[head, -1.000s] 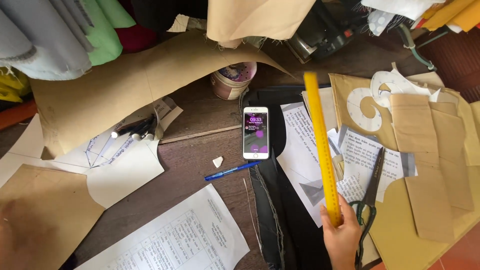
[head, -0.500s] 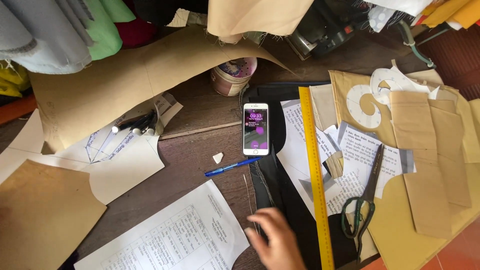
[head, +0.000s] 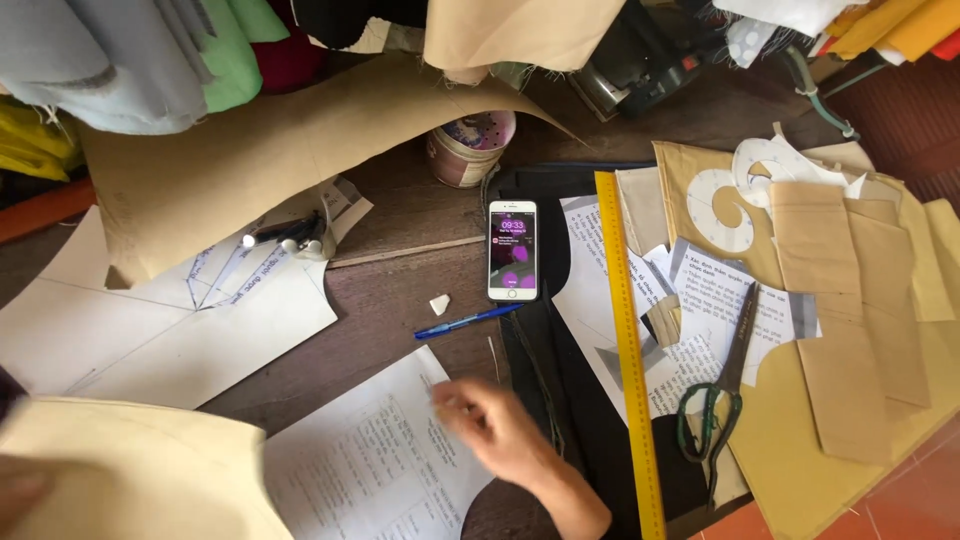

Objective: The person draws a curved line on a white sheet of paper using a blue pen, then uses scissors to cut along the drawn line to create a pattern piece. The person then handles a brown paper pattern and a printed document on the table.

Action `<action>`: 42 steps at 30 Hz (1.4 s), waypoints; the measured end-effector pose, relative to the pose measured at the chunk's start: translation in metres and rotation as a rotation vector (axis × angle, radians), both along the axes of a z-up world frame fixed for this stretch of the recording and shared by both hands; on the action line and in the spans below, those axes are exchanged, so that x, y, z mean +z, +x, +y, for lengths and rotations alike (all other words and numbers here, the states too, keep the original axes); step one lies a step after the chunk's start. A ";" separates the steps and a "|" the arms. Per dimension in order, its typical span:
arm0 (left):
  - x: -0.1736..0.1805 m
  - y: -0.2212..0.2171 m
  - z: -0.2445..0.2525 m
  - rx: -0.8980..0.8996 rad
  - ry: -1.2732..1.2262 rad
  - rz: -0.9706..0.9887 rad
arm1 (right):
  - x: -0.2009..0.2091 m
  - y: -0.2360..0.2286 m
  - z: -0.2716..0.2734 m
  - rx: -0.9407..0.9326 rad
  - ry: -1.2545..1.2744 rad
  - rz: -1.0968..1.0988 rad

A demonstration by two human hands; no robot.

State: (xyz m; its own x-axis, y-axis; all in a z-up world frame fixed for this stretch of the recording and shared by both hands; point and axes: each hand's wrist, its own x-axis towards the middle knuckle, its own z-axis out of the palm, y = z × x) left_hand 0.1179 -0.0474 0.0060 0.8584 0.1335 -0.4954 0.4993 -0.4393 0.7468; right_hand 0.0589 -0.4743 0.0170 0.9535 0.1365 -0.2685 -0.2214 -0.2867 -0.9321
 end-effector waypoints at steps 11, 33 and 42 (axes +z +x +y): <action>0.050 0.013 -0.076 -0.184 -0.125 0.189 | -0.034 -0.054 -0.021 -0.155 -0.457 -0.132; 0.069 -0.022 0.006 -0.041 -0.238 -0.110 | -0.060 -0.077 0.000 0.179 -0.829 -0.536; 0.093 -0.024 -0.046 -0.115 -0.182 0.062 | -0.055 0.017 -0.008 -0.083 -0.878 -0.552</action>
